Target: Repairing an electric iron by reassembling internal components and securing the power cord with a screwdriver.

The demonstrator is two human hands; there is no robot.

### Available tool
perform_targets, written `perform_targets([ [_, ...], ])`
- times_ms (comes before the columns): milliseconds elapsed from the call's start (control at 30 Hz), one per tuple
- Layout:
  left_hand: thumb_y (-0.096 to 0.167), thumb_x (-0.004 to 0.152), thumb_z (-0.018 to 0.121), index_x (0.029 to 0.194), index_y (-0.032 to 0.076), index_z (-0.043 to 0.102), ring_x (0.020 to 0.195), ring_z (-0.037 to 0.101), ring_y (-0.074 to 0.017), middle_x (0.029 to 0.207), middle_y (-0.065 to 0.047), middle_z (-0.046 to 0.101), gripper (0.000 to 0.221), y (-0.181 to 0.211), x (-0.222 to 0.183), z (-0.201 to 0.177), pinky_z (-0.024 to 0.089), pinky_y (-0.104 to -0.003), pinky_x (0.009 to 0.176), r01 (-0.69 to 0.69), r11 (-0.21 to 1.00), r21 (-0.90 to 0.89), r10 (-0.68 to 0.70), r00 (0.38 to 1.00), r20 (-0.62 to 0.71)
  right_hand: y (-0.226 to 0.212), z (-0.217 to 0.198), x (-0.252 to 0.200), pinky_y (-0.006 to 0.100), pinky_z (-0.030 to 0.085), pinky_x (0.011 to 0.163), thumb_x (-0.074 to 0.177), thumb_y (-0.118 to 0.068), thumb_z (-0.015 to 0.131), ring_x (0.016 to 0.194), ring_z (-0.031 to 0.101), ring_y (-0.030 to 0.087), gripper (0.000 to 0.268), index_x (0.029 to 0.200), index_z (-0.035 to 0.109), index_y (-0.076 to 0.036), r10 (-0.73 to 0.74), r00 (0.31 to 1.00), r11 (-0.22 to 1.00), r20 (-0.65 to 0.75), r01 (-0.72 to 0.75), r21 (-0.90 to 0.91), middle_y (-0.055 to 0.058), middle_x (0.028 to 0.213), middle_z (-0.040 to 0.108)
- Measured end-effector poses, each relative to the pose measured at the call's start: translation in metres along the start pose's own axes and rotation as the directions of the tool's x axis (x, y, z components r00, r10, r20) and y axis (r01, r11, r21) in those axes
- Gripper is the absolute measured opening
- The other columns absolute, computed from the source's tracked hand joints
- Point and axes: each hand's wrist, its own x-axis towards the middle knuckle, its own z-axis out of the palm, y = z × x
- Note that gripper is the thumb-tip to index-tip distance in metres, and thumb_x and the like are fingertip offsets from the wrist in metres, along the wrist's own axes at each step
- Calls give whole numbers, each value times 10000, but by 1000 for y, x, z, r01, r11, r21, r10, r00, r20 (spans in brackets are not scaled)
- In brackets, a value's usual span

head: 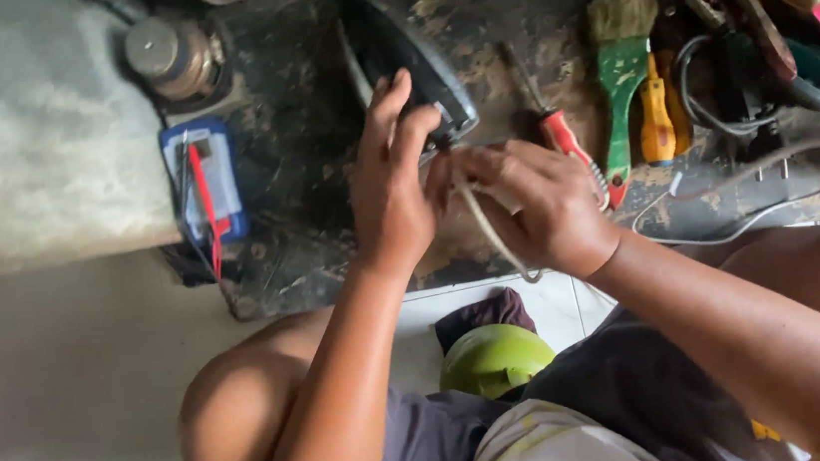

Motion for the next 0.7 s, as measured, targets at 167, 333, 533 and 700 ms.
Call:
perform_targets([
  [167,259,984,721,1089,129,684,1372,579,-377,1517,-133,537,171,6,7,-5,531,-445,1117,-40,998,39,40,999,-20,-7,-4,9,470,587,638,992,-114,623,751,711,366,237,1166,753,-23,31,999,999,-22,-30,12,179,954,703],
  [333,71,839,826,1032,85,719,1303,632,-389,1415,-164,638,220,11,14,-11,580,-376,1012,-94,994,54,96,995,-22,-1,6,1,450,591,669,948,2,545,752,686,382,299,1182,731,-3,178,970,979,-167,-157,133,166,903,646],
  [533,150,875,855,972,39,743,1261,660,-389,1345,-169,687,185,11,17,-12,579,-415,1008,-127,986,105,129,991,-15,32,13,-9,586,557,890,920,56,547,1113,656,515,364,1270,635,103,191,973,979,-129,-180,92,303,1196,647],
  [700,153,917,822,968,22,729,1235,669,-404,1334,-169,690,169,13,21,-15,585,-447,985,-140,976,167,136,990,37,29,17,-7,596,557,878,868,68,593,1097,661,526,385,1247,660,89,207,974,973,-88,-195,121,312,1198,656],
])
